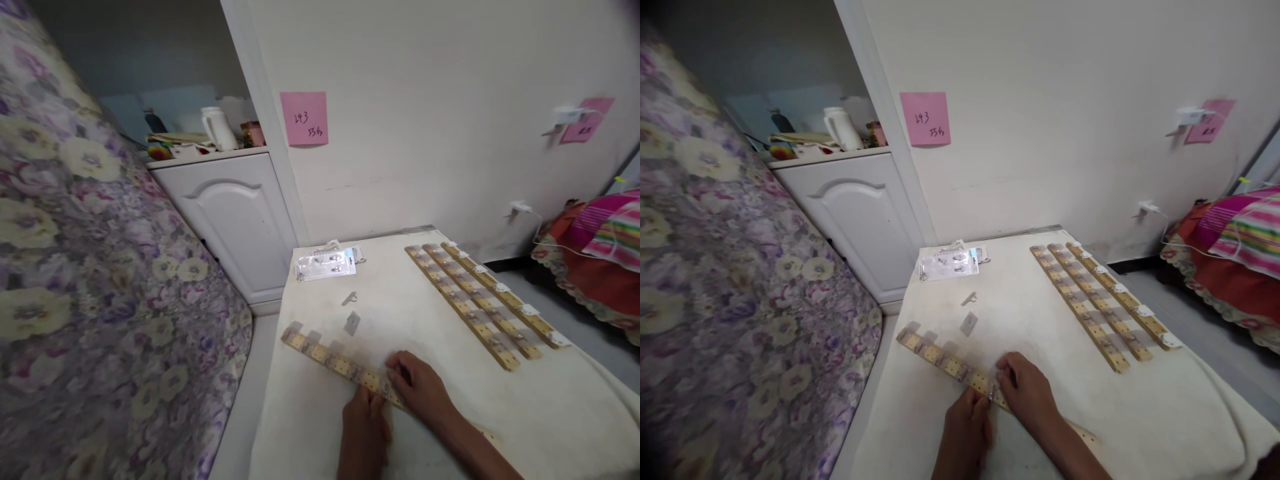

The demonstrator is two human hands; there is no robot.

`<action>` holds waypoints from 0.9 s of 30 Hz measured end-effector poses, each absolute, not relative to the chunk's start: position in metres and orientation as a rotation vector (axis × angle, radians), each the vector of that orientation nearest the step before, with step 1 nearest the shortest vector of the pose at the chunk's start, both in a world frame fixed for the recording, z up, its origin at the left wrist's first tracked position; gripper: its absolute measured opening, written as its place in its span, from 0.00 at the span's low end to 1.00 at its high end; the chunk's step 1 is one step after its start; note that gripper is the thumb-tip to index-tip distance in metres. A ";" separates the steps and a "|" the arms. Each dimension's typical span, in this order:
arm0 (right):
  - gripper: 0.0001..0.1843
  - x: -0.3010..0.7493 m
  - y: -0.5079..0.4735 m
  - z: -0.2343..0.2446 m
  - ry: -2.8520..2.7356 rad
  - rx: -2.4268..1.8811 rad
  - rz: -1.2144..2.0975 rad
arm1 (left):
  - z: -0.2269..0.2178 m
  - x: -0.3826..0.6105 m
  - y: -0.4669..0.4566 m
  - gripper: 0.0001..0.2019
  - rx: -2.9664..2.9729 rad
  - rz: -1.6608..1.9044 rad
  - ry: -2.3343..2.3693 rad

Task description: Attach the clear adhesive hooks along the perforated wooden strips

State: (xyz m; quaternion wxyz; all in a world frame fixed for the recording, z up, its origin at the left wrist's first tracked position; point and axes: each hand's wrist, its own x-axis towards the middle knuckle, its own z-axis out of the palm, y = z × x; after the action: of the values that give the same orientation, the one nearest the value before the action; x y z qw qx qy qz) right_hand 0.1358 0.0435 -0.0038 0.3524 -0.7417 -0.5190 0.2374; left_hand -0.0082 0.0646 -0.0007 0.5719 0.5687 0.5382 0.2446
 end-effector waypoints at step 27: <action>0.12 0.137 0.041 -0.004 -1.321 -1.895 0.681 | -0.010 -0.008 0.068 0.09 1.368 0.477 1.248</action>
State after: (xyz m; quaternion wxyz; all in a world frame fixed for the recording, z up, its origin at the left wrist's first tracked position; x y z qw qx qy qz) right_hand 0.1373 0.0407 -0.0039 0.3587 -0.7345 -0.5120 0.2640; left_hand -0.0085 0.0684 -0.0101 0.5767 0.5845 0.5331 0.2040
